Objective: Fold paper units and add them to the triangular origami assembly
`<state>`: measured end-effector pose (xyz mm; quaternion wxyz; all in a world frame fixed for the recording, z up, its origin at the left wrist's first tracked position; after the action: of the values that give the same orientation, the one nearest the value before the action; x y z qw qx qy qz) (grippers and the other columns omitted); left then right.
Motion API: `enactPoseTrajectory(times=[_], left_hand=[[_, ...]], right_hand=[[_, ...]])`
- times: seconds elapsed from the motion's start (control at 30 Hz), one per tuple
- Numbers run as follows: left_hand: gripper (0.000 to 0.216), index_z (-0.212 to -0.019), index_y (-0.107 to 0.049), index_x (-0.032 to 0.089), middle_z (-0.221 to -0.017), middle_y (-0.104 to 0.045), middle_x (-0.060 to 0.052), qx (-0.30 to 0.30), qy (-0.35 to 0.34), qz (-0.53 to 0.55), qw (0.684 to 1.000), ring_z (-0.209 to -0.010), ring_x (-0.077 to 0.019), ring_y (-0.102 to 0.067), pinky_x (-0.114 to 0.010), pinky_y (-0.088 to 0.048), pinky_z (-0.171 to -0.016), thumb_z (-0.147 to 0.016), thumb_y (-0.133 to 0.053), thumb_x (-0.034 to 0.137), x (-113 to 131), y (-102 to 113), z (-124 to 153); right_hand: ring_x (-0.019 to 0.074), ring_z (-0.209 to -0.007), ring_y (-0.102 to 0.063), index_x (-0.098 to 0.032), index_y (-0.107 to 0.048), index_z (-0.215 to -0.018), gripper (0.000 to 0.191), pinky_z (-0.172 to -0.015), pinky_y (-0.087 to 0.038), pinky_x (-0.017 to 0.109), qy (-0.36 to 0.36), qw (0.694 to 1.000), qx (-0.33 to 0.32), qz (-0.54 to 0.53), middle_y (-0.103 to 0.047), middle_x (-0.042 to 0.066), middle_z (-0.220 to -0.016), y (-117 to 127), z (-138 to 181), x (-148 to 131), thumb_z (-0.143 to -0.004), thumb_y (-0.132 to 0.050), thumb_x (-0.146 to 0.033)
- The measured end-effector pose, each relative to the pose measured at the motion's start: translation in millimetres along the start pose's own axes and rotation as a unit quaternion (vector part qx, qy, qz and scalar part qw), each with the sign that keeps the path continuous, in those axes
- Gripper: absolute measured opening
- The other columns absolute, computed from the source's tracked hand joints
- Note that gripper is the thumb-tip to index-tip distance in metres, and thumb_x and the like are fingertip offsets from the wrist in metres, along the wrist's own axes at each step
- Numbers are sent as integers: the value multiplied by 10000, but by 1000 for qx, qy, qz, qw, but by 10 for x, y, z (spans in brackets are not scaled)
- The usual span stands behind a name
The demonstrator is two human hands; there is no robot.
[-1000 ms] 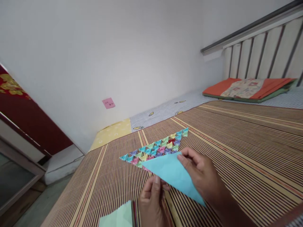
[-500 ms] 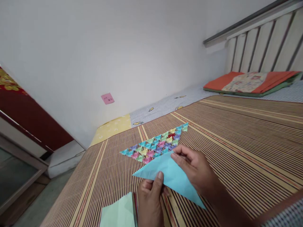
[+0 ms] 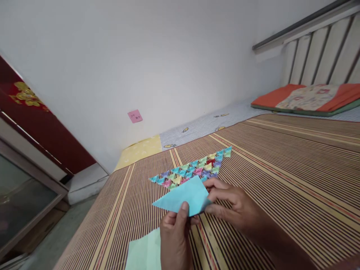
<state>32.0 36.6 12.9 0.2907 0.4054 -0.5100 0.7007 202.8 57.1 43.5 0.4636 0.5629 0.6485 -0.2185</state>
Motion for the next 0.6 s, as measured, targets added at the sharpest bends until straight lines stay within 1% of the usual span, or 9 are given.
enactPoseTrajectory(times=[0.1, 0.23, 0.33, 0.43, 0.53, 0.6], left_hand=[[357, -722, -759, 102, -762, -777, -83, 18, -2, 8, 1000, -603, -194, -717, -284, -602, -583, -559, -952, 353, -32, -14, 1], [377, -769, -782, 102, -828, -800, -107, 18, -6, 13, 1000, -693, -249, -761, -336, -645, -638, -563, -949, 371, -80, -59, 22], [379, -841, -797, 108, -868, -807, -116, 14, 0, 15, 1000, -751, -252, -771, -335, -650, -698, -597, -938, 363, -127, -90, 27], [385, -892, -801, 123, -901, -812, -114, 24, -6, 33, 999, -819, -253, -777, -314, -643, -735, -576, -953, 283, -163, -132, 28], [385, -887, -800, 125, -921, -811, -128, 30, 3, 70, 997, -874, -286, -776, -335, -642, -754, -554, -955, 237, -177, -197, 48], [372, -887, -797, 129, -945, -810, -137, 23, 20, 94, 995, -889, -300, -775, -352, -638, -773, -558, -946, 216, -174, -236, 69]], right_hand=[[182, -842, -584, -192, -589, -683, 283, -777, -450, 310, -9, 998, 64, 0, -597, 28, -895, -68, -35, 59, -947, -604, -293], [171, -705, -495, -199, -529, -654, 297, -659, -404, 305, -36, 992, 119, 18, -502, 0, -726, -125, -58, 134, -931, -573, -297], [165, -670, -458, -205, -498, -635, 297, -624, -373, 302, -56, 990, 129, 26, -461, -12, -686, -141, -67, 165, -905, -578, -298], [162, -673, -456, -205, -483, -626, 304, -612, -357, 297, -67, 989, 128, 22, -456, -11, -690, -150, -67, 177, -896, -584, -304], [150, -656, -437, -204, -467, -617, 321, -589, -338, 286, -73, 990, 122, 8, -450, -15, -689, -164, -60, 175, -886, -603, -314], [140, -639, -426, -201, -478, -636, 322, -581, -339, 276, -78, 989, 125, -20, -449, -22, -678, -174, -55, 169, -898, -606, -339]])
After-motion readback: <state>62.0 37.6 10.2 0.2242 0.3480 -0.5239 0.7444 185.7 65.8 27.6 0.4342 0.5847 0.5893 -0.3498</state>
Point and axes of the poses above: each hand's wrist, its own z-axis away from the middle knuckle, its own y-axis out of the back of the hand, x = y × z, the point moved 2 cm from there along -z, towards the middle knuckle
